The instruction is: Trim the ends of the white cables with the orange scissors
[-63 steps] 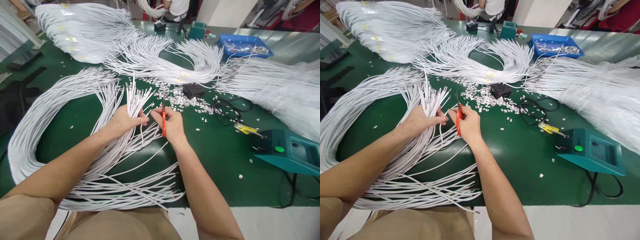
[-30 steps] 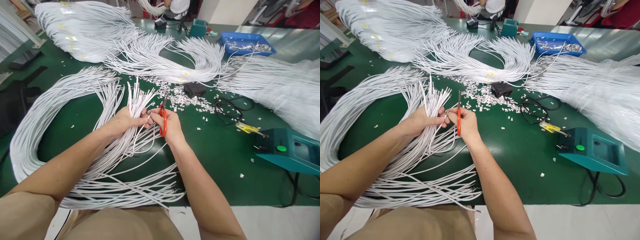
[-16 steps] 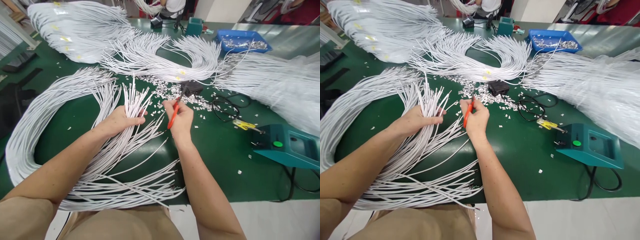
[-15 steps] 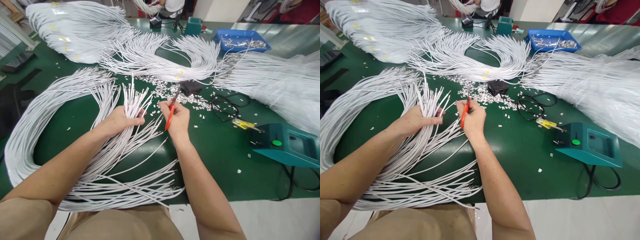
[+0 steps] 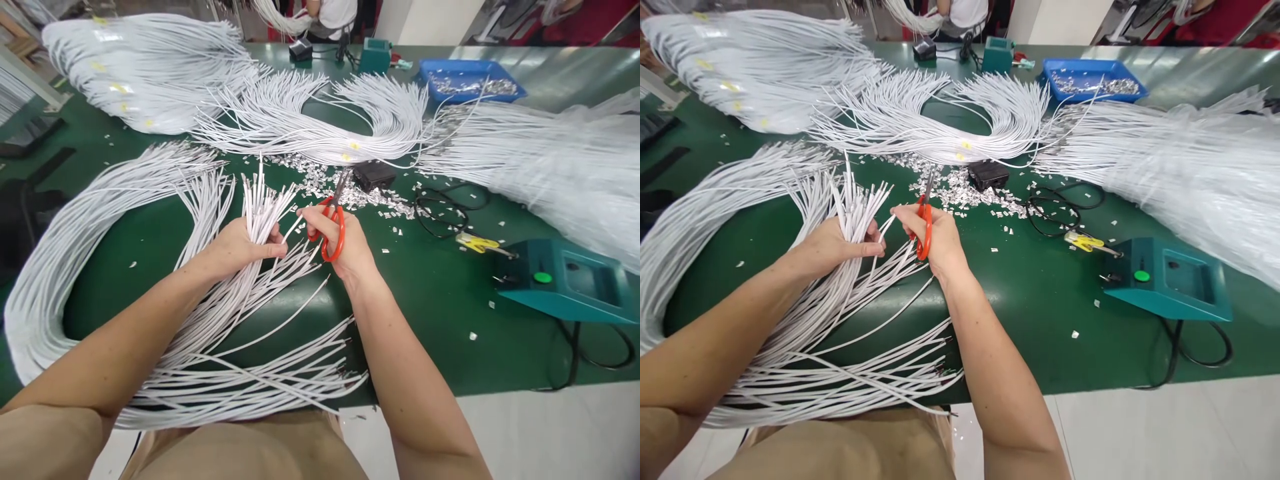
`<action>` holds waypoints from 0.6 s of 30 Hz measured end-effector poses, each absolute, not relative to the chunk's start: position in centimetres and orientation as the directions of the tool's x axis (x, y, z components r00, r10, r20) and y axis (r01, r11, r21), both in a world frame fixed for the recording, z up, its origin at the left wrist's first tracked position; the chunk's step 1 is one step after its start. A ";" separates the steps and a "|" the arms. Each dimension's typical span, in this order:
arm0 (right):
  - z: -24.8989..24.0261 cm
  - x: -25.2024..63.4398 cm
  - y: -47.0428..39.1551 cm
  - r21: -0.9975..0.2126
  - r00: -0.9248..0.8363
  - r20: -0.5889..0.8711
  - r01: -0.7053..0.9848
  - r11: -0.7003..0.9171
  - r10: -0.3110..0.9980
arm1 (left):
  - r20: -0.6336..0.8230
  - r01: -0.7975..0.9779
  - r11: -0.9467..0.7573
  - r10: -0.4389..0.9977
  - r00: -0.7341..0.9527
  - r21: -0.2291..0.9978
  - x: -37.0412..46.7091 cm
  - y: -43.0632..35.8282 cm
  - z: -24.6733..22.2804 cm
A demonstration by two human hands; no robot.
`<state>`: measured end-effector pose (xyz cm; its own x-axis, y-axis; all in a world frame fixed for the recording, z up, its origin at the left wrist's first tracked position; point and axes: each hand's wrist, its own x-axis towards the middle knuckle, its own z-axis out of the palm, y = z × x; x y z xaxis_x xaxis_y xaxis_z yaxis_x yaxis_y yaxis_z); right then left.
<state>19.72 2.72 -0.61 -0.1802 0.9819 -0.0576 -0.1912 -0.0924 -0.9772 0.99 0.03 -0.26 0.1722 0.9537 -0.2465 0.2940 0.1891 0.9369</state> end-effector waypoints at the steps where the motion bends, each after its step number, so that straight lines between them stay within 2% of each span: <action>1: -0.6 19.7 2.6 -0.978 -0.172 -0.052 -0.191 -0.085 0.984 | -0.250 0.254 0.199 0.950 0.186 0.946 0.9 0.1 -0.3; 5: -0.7 19.0 2.2 -0.985 -0.200 -0.036 -0.157 -0.068 0.979 | -0.266 0.083 0.254 0.939 0.219 0.964 0.9 0.2 -0.3; 10: -0.9 18.2 1.7 -0.997 -0.311 0.021 -0.071 -0.001 0.950 | -0.193 0.061 0.187 0.973 0.126 0.980 1.1 0.3 -0.1; 13: -1.1 18.5 1.8 -0.968 -0.240 0.058 0.222 0.113 0.969 | -0.149 0.127 0.142 0.988 0.040 0.982 1.0 0.4 -0.1; 16: -1.5 19.0 2.0 -0.781 -0.216 0.083 0.592 0.198 0.973 | -0.118 0.183 0.117 0.993 -0.005 0.976 1.0 0.4 -0.3; 18: -1.8 19.2 2.2 -0.644 -0.244 0.113 0.721 0.258 0.963 | -0.091 0.224 0.094 0.996 -0.024 0.970 0.9 0.4 -0.5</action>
